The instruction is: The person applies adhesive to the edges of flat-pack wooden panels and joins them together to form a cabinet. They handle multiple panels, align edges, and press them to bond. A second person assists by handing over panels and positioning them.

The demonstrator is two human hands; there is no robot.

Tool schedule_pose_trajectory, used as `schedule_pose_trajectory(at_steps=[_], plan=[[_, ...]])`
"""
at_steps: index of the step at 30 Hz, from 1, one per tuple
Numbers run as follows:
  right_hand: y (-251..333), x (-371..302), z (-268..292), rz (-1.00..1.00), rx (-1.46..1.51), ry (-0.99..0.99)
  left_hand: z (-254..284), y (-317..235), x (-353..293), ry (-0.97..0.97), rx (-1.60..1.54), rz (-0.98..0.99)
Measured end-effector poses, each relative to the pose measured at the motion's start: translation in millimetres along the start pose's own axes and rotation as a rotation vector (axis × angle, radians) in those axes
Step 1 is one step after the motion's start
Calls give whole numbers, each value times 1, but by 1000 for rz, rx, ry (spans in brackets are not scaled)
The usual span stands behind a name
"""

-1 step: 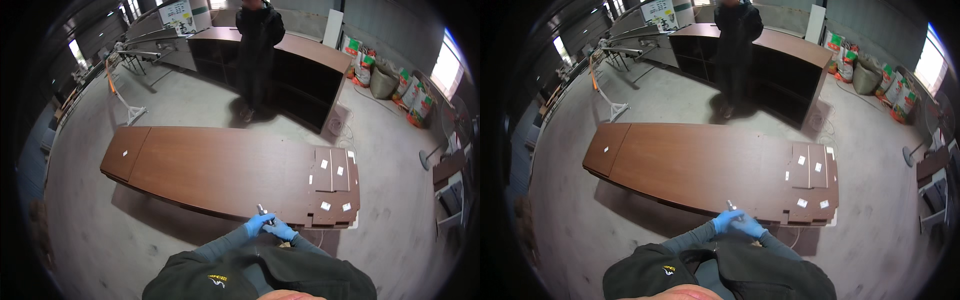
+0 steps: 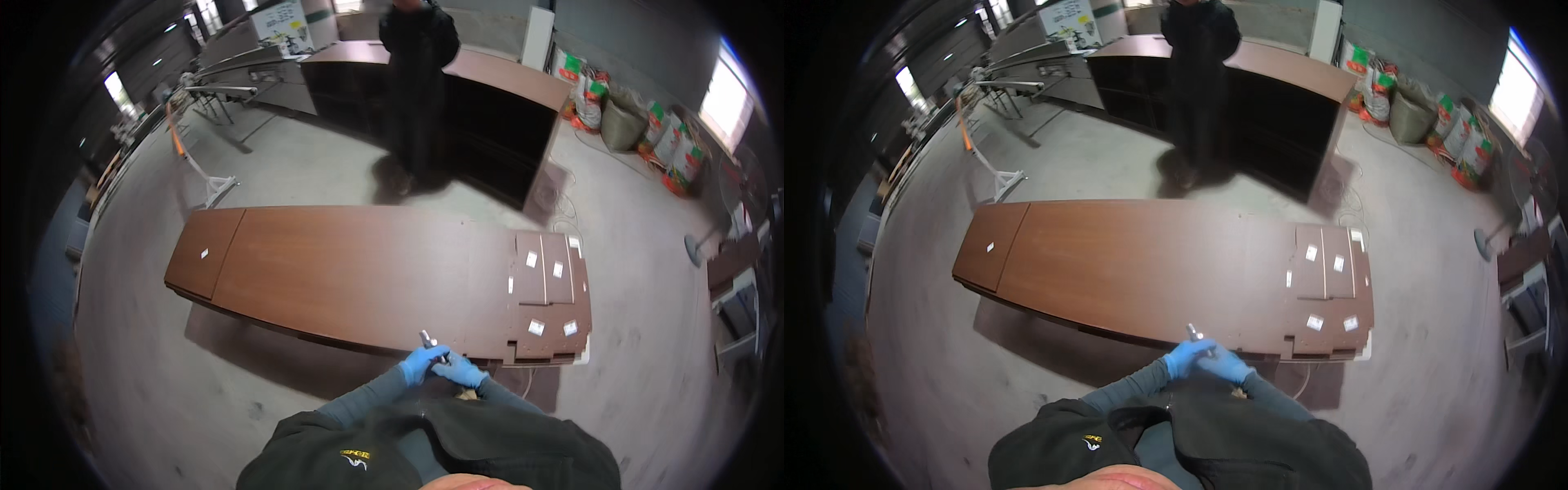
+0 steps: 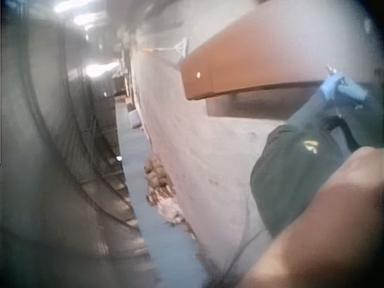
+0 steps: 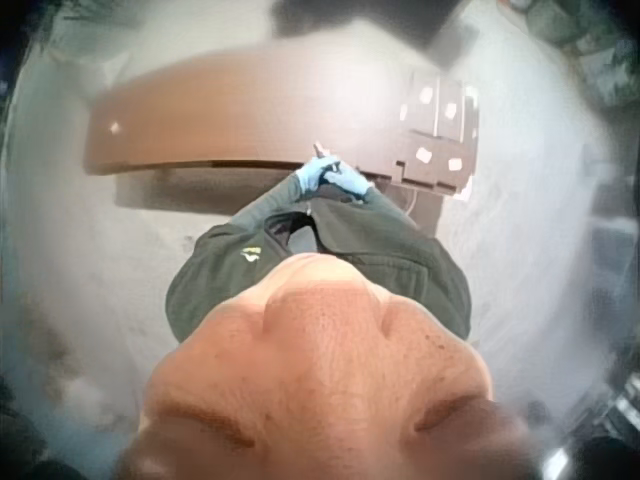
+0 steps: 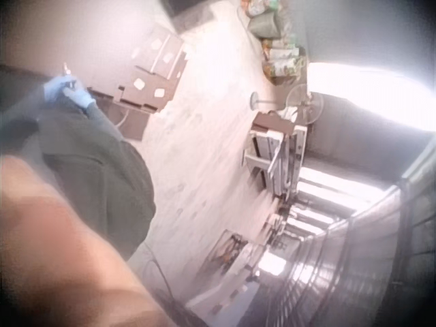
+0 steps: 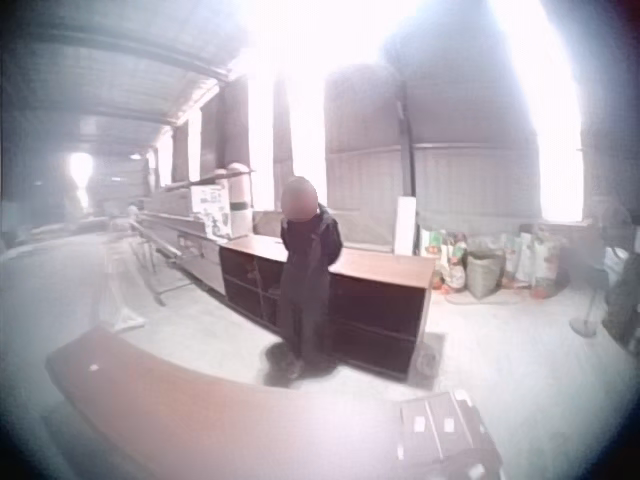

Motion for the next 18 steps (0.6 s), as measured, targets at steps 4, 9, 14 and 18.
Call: schedule_pose_trajectory(at_steps=[4, 9, 14, 18], plan=[[0, 22, -44, 138, 115, 18, 41, 7, -35, 112, 101, -42], [-85, 20, -59, -344, 893, -553, 95, 38, -40, -33, 159, 43], [-170, -16, 49, -415, 1031, -1148, 198, 52, -24, -179, 206, 51], [-191, -65, 84, -354, 1013, -1309, 311, 79, -34, -508, 145, 54]])
Point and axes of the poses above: each hand's wrist, its own x-axis towards the middle knuckle, its own z-axis out of the back of the hand, y = z × x, the point moved 2 cm from there along x, towards the middle knuckle, and after that the axes turned 11 degrees about z, right-handed, at the moved point
